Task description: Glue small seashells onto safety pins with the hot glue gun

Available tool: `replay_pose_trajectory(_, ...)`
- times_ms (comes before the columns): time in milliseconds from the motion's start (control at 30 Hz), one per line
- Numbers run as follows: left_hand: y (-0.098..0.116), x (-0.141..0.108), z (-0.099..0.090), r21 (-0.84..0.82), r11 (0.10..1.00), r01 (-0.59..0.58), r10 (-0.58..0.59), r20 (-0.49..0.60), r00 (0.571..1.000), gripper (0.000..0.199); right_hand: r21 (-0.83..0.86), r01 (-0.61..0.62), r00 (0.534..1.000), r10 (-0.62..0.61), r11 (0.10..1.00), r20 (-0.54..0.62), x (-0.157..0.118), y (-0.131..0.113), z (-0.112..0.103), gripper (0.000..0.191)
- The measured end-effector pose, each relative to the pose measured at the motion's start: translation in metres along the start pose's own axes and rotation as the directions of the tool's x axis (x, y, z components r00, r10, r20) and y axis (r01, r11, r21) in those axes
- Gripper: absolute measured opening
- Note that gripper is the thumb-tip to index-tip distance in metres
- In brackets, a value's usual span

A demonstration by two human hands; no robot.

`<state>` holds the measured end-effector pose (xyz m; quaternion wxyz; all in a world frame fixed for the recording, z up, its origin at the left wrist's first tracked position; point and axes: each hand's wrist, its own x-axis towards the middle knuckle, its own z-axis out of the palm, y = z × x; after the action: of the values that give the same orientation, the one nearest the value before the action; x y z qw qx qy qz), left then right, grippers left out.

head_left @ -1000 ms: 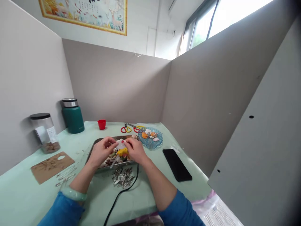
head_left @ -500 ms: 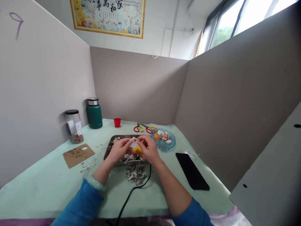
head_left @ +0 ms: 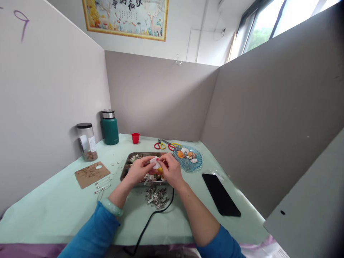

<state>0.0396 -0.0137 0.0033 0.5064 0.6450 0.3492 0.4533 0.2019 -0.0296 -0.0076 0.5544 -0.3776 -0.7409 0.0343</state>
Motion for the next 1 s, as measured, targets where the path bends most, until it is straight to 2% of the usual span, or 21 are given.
replay_pose_trajectory(100,-0.003,0.003,-0.002,-0.042,0.999,0.018,-0.020,-0.055,0.998,0.050,0.003,-0.035,0.999,0.035,0.999,-0.022,0.000,0.000,0.001,0.008)
replay_pose_trajectory(233,-0.003,0.004,-0.004,-0.051,0.999,0.008,-0.014,-0.114,0.993,0.042,0.074,-0.158,0.987,0.159,0.985,-0.006,0.001,0.002,0.001,0.008)
replay_pose_trajectory(433,0.003,0.000,-0.003,-0.028,1.000,0.009,-0.011,-0.074,0.997,0.042,0.223,-0.307,0.951,0.308,0.925,0.031,0.000,0.010,0.005,0.012)
replay_pose_trajectory(800,0.000,-0.002,-0.003,0.048,0.998,-0.041,0.042,-0.027,0.999,0.041,0.287,-0.325,0.945,0.321,0.901,0.060,0.000,0.008,0.008,0.014)
replay_pose_trajectory(1000,-0.001,-0.002,-0.004,0.027,0.999,-0.026,0.028,-0.059,0.998,0.041,0.304,-0.318,0.947,0.315,0.898,0.060,0.001,0.006,0.007,0.013)
